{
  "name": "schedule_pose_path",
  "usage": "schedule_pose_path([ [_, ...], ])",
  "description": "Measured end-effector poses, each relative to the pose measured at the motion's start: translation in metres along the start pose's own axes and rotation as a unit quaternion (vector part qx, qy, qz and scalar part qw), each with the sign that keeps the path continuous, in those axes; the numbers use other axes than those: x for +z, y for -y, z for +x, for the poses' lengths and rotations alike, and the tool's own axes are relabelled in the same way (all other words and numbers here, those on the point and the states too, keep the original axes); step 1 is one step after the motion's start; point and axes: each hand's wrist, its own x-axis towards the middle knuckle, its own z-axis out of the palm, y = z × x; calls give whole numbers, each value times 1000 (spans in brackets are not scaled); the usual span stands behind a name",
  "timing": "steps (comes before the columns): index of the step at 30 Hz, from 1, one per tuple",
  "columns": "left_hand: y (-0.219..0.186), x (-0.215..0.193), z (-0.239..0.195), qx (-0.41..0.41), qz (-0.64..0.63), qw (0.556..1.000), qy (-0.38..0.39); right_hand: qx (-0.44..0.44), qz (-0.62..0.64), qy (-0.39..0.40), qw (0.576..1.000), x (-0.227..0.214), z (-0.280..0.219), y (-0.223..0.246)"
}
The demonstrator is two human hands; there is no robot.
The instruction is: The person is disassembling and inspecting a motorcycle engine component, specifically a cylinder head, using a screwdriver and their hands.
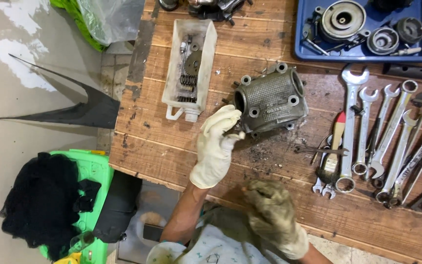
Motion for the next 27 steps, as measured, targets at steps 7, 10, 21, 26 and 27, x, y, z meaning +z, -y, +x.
schedule_pose_path([
  [7,18,22,10,84,99,988,78,115,-247,205,940,-39,-187,-107],
  [10,16,28,21,109,144,979,95,200,-322,255,890,-75,-214,-110],
  [21,33,38,31,232,271,924,138,298,-262,-66,915,-106,-167,-87],
  [26,38,45,32,249,247,931,100,313,-201,170,912,-125,-293,-158],
  [27,34,43,34,248,245,932,101,316,-202,171,911,-123,-260,-147],
])
